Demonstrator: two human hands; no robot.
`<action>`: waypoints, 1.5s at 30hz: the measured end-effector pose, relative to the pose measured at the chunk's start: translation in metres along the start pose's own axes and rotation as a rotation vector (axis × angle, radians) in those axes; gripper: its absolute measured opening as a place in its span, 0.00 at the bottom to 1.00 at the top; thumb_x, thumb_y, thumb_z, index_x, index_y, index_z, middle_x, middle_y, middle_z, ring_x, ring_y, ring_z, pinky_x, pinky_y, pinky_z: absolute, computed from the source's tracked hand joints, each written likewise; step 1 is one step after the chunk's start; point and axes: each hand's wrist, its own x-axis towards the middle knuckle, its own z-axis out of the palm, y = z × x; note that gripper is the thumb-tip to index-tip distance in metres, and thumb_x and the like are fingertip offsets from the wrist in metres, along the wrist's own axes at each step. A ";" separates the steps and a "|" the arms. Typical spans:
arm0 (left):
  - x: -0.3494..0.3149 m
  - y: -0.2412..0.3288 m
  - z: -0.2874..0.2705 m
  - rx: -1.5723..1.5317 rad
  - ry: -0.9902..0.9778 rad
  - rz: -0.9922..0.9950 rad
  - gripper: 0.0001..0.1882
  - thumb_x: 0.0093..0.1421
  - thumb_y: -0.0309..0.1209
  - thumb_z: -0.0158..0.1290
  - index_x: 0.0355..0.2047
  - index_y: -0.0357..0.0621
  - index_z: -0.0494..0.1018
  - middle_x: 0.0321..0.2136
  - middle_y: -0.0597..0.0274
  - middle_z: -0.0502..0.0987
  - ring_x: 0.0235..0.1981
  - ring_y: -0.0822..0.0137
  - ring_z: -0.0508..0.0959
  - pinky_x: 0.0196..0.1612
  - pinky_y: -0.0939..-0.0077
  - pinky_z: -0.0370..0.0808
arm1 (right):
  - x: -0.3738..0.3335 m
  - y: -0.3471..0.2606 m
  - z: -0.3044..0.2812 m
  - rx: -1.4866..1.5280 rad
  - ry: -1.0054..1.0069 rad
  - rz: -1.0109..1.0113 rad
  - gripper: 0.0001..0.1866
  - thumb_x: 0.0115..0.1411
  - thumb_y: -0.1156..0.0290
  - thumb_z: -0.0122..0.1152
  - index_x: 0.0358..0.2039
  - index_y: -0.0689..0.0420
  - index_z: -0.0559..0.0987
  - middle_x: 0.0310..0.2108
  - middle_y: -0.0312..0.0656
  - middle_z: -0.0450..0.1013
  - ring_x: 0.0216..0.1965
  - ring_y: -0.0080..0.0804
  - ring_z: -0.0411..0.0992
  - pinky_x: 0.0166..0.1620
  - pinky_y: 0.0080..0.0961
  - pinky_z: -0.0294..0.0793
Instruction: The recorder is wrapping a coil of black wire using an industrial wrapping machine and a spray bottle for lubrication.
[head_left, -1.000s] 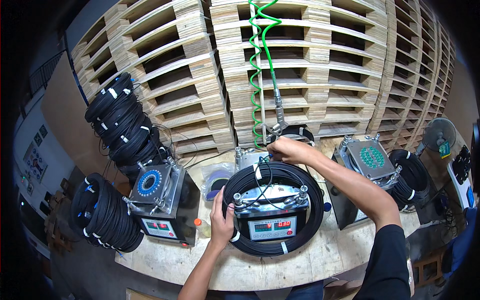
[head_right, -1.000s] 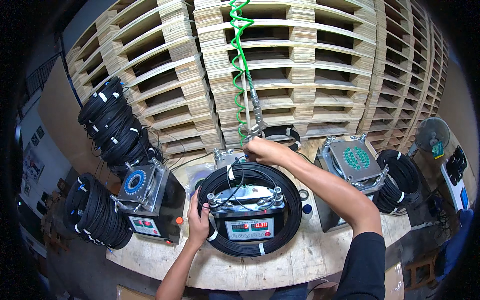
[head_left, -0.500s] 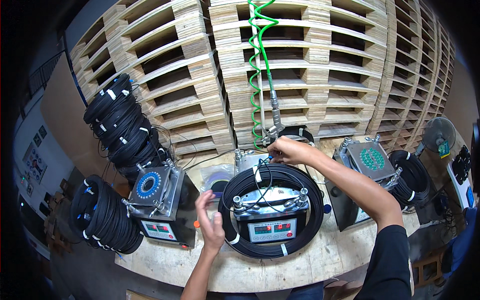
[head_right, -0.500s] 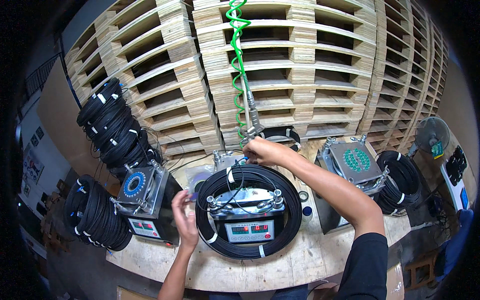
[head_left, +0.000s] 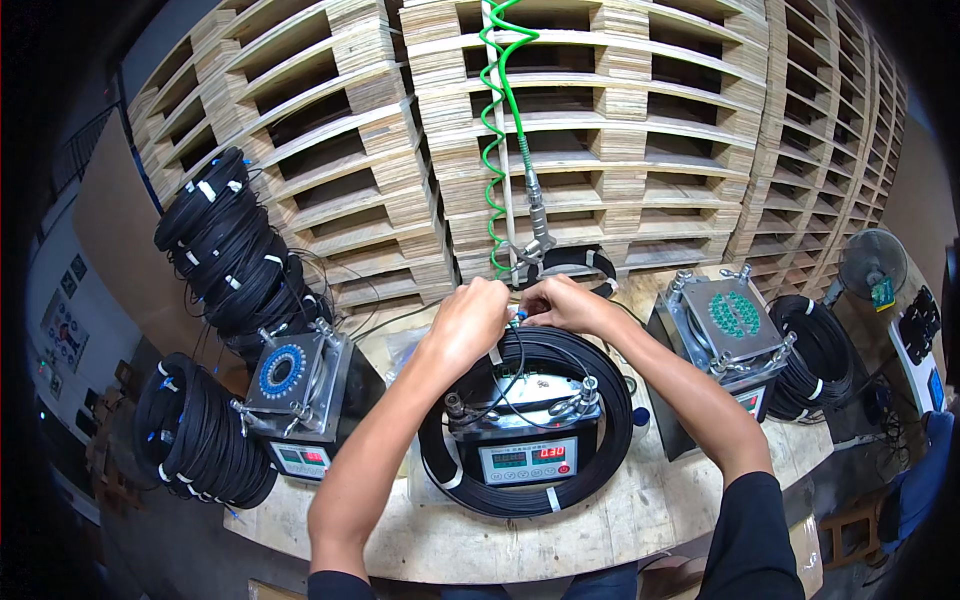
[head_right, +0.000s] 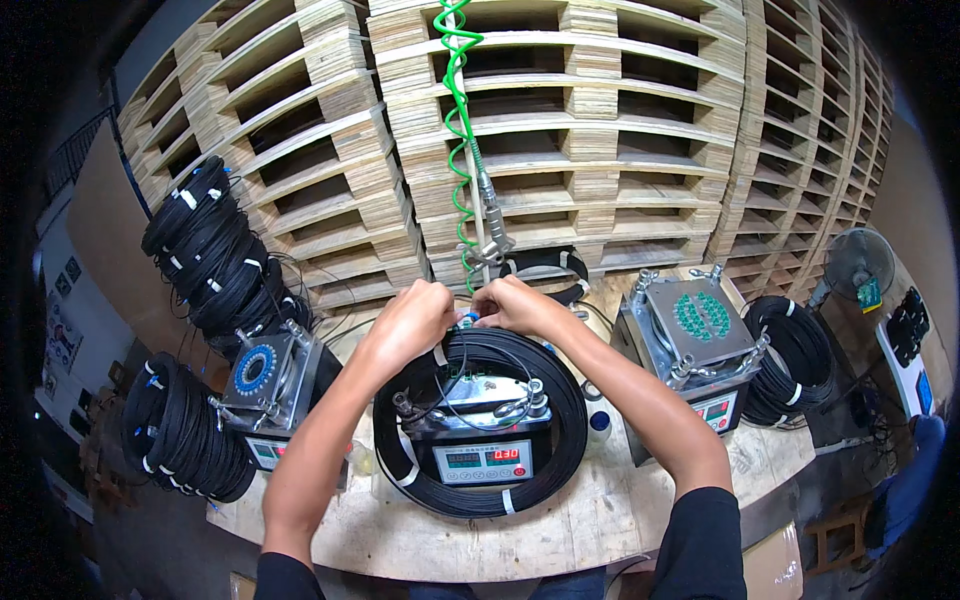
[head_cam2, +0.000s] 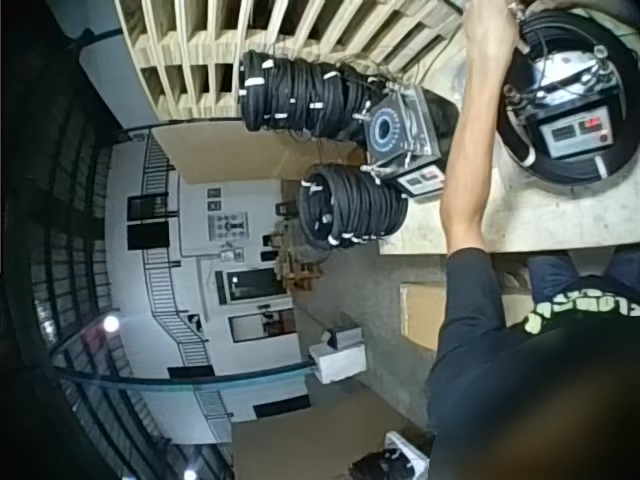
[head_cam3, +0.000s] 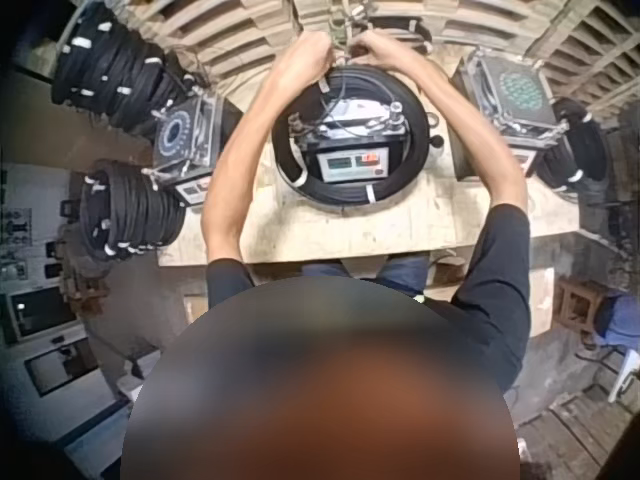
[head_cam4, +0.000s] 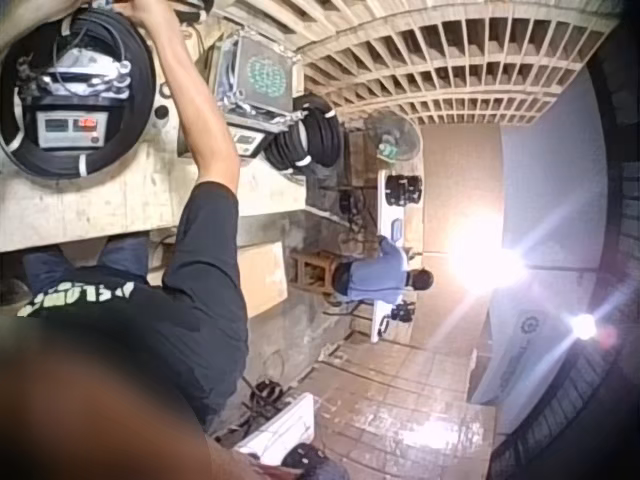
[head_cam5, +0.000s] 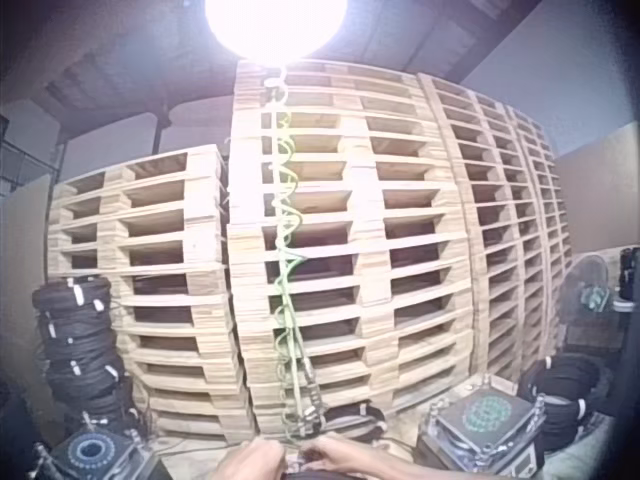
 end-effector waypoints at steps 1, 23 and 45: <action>0.002 0.005 -0.003 0.070 -0.020 0.031 0.19 0.58 0.41 0.60 0.29 0.33 0.80 0.26 0.39 0.79 0.33 0.41 0.80 0.35 0.54 0.76 | 0.000 0.000 0.000 0.008 -0.009 0.015 0.11 0.51 0.74 0.71 0.32 0.67 0.79 0.24 0.50 0.77 0.27 0.34 0.76 0.33 0.30 0.74; 0.017 -0.030 0.045 -0.770 -0.221 -0.264 0.15 0.64 0.38 0.55 0.31 0.37 0.81 0.22 0.66 0.78 0.23 0.77 0.71 0.29 0.77 0.68 | 0.002 0.006 0.005 -0.017 0.029 0.046 0.11 0.51 0.73 0.71 0.30 0.65 0.78 0.25 0.50 0.77 0.27 0.38 0.76 0.32 0.32 0.72; 0.001 -0.025 0.057 -0.766 0.146 -0.152 0.14 0.61 0.35 0.56 0.25 0.36 0.79 0.19 0.67 0.76 0.21 0.79 0.68 0.26 0.81 0.63 | -0.015 -0.013 0.005 0.122 0.207 -0.049 0.08 0.57 0.76 0.64 0.34 0.66 0.76 0.27 0.50 0.78 0.29 0.35 0.78 0.33 0.31 0.75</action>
